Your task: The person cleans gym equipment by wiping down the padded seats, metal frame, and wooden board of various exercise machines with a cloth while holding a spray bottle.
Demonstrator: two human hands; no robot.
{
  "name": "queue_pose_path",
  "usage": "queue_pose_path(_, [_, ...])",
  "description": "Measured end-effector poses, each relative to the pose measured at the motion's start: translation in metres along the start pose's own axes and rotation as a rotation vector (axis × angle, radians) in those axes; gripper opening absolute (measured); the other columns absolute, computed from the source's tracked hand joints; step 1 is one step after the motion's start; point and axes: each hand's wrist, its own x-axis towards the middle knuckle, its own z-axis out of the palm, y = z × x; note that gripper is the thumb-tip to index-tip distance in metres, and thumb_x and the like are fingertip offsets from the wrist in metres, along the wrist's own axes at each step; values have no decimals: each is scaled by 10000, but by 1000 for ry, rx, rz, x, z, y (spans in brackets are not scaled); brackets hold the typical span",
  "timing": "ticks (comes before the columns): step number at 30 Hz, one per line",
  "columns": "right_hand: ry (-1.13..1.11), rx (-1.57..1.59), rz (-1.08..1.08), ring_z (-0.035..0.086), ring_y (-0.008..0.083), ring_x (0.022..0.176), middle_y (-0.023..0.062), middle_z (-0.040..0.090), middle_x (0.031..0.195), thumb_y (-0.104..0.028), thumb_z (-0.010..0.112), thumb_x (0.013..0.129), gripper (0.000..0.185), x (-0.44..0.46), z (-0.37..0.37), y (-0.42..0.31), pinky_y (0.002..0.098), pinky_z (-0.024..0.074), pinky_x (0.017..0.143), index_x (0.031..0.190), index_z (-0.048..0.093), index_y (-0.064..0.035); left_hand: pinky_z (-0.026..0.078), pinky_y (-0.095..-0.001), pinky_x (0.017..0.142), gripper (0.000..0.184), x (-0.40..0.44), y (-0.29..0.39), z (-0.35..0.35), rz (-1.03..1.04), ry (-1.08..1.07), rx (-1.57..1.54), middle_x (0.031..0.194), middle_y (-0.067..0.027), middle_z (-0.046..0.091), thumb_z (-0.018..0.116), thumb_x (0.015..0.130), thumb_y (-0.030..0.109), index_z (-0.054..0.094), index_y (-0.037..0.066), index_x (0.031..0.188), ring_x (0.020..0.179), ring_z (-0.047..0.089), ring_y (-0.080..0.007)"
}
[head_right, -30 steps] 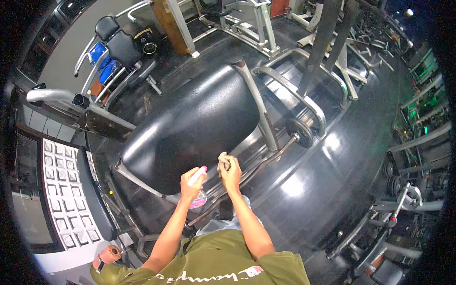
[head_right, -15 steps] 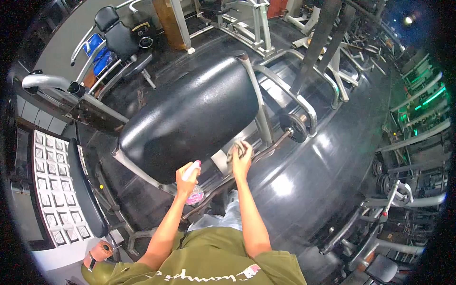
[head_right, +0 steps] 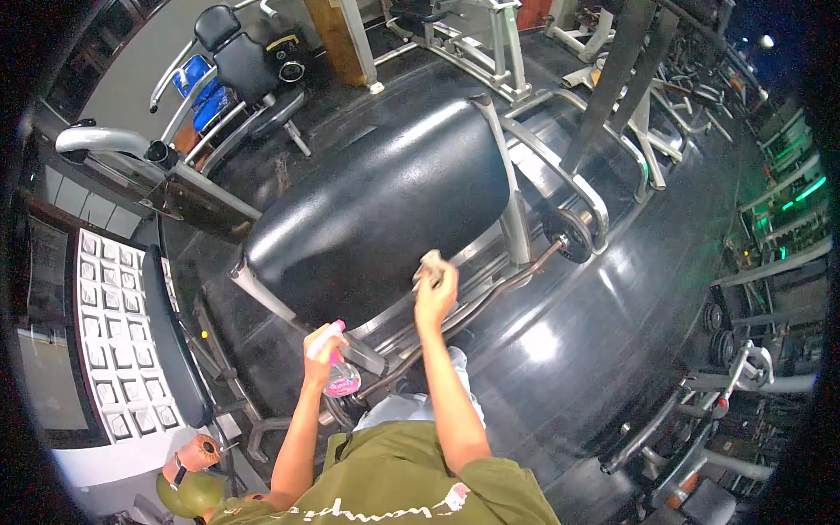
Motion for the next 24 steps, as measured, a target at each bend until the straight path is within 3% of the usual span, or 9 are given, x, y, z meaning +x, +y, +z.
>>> queue_pose_path(4, [36, -27, 54, 608, 291, 941, 131, 619, 993, -80, 692, 856, 217, 24, 2, -4, 382, 457, 844, 1048, 613, -18, 446, -255, 467, 191, -8, -2, -11, 42, -33, -19, 736, -60, 652, 611, 850, 161, 655, -18, 801, 523, 568, -110])
queue_pose_path(7, [50, -49, 46, 614, 303, 943, 147, 622, 987, -111, 720, 852, 239, -21, 7, 1, 385, 459, 843, 1045, 618, -14, 450, -254, 477, 190, -15, -4, -14, 28, -31, -52, 739, -59, 651, 607, 853, 156, 660, -22, 817, 529, 571, -109])
queue_pose_path(10, [-5, -32, 28, 608, 260, 917, 125, 614, 974, -153, 705, 887, 239, -69, 9, 10, 380, 463, 838, 1060, 602, -24, 451, -250, 490, 191, -19, -9, -16, -18, -30, -94, 735, -60, 651, 606, 856, 154, 665, -26, 829, 527, 573, -111])
queue_pose_path(13, [41, 214, 345, 549, 150, 872, 35, 574, 957, -191, 648, 950, 223, -67, 6, 19, 316, 468, 816, 1099, 553, -56, 446, -246, 494, 193, -25, -12, -19, -16, -46, -96, 734, -63, 654, 604, 857, 153, 667, -28, 835, 525, 574, -112])
queue_pose_path(15, [197, 416, 486, 555, 145, 850, 29, 586, 957, -170, 629, 957, 211, -31, 11, 34, 285, 470, 780, 1126, 558, -67, 445, -247, 493, 194, -29, -14, -25, -9, -63, -82, 737, -64, 657, 605, 856, 155, 667, -27, 834, 526, 576, -113])
queue_pose_path(19, [82, 548, 573, 584, 136, 866, 26, 614, 978, -158, 615, 965, 208, -4, 10, 42, 282, 480, 772, 1144, 552, -70, 442, -249, 490, 197, -38, -15, -33, -46, -60, -44, 743, -64, 664, 608, 845, 158, 665, -29, 832, 528, 579, -116])
queue_pose_path(21, [111, 374, 560, 594, 146, 865, 31, 619, 976, -169, 611, 974, 224, -28, 18, 37, 296, 486, 794, 1161, 543, -67, 442, -250, 489, 197, -42, -19, -35, -61, -46, -67, 746, -68, 664, 609, 841, 158, 665, -31, 833, 532, 582, -119])
queue_pose_path(24, [-64, 399, 667, 522, 168, 1083, 90, 546, 1190, -222, 612, 985, 355, -86, 22, 27, 339, 424, 958, 1271, 478, -61, 441, -253, 484, 195, -47, -23, -32, -60, -23, -98, 751, -75, 664, 609, 836, 153, 665, -34, 832, 542, 586, -123])
